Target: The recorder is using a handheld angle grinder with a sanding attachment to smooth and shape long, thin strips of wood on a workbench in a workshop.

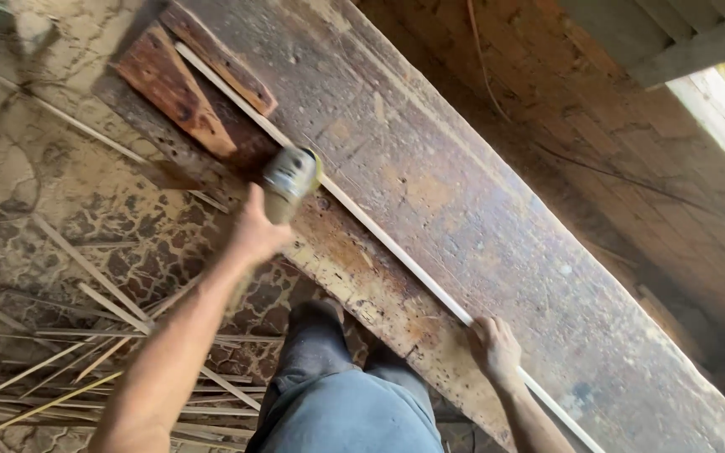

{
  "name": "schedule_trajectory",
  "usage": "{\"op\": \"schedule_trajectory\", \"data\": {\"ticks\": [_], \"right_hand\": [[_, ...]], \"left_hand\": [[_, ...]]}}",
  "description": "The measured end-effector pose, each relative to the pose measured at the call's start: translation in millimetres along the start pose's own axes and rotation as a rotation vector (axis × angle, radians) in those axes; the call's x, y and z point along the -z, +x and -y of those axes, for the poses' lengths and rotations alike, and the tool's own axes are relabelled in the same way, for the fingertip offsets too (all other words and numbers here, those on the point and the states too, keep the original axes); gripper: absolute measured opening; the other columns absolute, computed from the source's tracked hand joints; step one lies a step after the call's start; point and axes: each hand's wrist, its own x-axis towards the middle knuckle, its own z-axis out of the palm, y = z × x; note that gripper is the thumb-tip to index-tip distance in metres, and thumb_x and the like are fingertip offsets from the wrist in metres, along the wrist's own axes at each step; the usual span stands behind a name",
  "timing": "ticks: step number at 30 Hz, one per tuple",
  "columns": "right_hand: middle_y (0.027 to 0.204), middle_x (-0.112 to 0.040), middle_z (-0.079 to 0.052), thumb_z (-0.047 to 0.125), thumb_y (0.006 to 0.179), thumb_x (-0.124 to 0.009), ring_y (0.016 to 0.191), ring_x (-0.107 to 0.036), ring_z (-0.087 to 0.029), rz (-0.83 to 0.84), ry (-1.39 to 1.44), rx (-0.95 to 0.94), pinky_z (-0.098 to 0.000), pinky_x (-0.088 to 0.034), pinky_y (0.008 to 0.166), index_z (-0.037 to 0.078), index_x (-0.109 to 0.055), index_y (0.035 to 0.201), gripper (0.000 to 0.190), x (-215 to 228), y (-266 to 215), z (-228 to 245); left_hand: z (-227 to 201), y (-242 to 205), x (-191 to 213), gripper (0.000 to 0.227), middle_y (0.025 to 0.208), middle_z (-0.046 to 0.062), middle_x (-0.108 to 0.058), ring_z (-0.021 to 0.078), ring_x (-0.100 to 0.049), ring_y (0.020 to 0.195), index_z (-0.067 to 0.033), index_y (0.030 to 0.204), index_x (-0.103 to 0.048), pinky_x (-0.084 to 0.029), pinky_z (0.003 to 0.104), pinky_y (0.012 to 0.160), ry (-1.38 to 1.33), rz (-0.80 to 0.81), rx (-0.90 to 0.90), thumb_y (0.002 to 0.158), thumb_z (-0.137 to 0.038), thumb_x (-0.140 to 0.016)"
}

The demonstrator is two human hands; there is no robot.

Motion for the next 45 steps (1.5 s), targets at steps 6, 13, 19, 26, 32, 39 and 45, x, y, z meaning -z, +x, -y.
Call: {"op": "schedule_trajectory", "data": {"ticks": [6,13,19,26,32,39,45], "right_hand": [[0.099,-0.069,-0.008,0.024,0.086,-0.073,0.096,-0.067,-0.029,-0.058,0.104,-0.002,-0.0409,-0.055,0.08,0.014,-0.069,0.101,0.019,-8.6,54.1,79.7],[0.101,-0.07,-0.006,0.034,0.086,-0.072,0.094,-0.069,-0.025,0.156,-0.003,-0.233,-0.0409,-0.059,0.076,0.016,-0.069,0.112,0.031,-11.8,1.2,13.3],[0.103,-0.071,-0.006,0.036,0.082,-0.076,0.102,-0.069,-0.029,0.114,-0.079,-0.224,-0.044,-0.057,0.082,0.015,-0.068,0.104,0.032,-9.2,-3.1,9.4],[0.101,-0.07,-0.006,0.036,0.082,-0.077,0.103,-0.069,-0.029,0.143,-0.112,-0.231,-0.0436,-0.057,0.084,0.015,-0.068,0.104,0.032,-11.4,-0.6,8.8],[0.104,-0.07,-0.008,0.033,0.08,-0.076,0.101,-0.069,-0.029,0.142,-0.096,-0.197,-0.0423,-0.057,0.082,0.014,-0.068,0.105,0.033,-11.6,0.1,5.4],[0.102,-0.07,-0.009,0.032,0.083,-0.074,0.098,-0.069,-0.029,0.149,-0.091,-0.164,-0.0424,-0.057,0.08,0.013,-0.068,0.103,0.028,-14.1,1.2,-6.2],[0.102,-0.069,-0.009,0.033,0.083,-0.074,0.097,-0.069,-0.029,0.164,-0.105,-0.156,-0.042,-0.057,0.079,0.013,-0.068,0.103,0.029,-11.1,-0.1,-5.6]], "left_hand": [[30.3,-41.8,-89.7,0.088,0.12,0.023,-0.057,0.0328,-0.066,0.097,-0.0064,0.151,-0.03,-0.059,0.045,0.078,0.219,0.194,-0.289,0.078,-0.016,-0.077],[66.5,-44.2,-158.0,0.086,0.114,0.026,-0.058,0.0365,-0.063,0.099,-0.0011,0.147,-0.034,-0.054,0.052,0.08,0.361,0.229,-0.538,0.075,-0.017,-0.078],[26.8,-12.5,-48.8,0.072,0.108,0.021,-0.06,0.0313,-0.068,0.081,-0.0036,0.139,-0.038,-0.059,0.045,0.063,0.326,0.143,-0.305,0.08,-0.019,-0.077],[-12.4,31.5,65.9,0.061,0.105,0.016,-0.064,0.0263,-0.07,0.077,-0.0061,0.133,-0.045,-0.06,0.041,0.061,0.049,-0.035,0.089,0.077,-0.008,-0.071],[16.9,70.9,81.0,0.078,0.108,0.018,-0.06,0.0263,-0.065,0.078,-0.0035,0.145,-0.037,-0.057,0.041,0.063,0.11,-0.163,0.042,0.076,-0.011,-0.074],[-2.0,-0.1,27.7,0.073,0.109,0.018,-0.061,0.0271,-0.068,0.077,-0.0053,0.143,-0.039,-0.061,0.043,0.063,0.078,-0.035,0.05,0.077,-0.01,-0.071],[33.4,-52.5,-93.1,0.086,0.114,0.021,-0.062,0.0289,-0.066,0.088,-0.005,0.152,-0.033,-0.058,0.044,0.074,0.322,0.094,-0.187,0.081,-0.025,-0.076]]}}
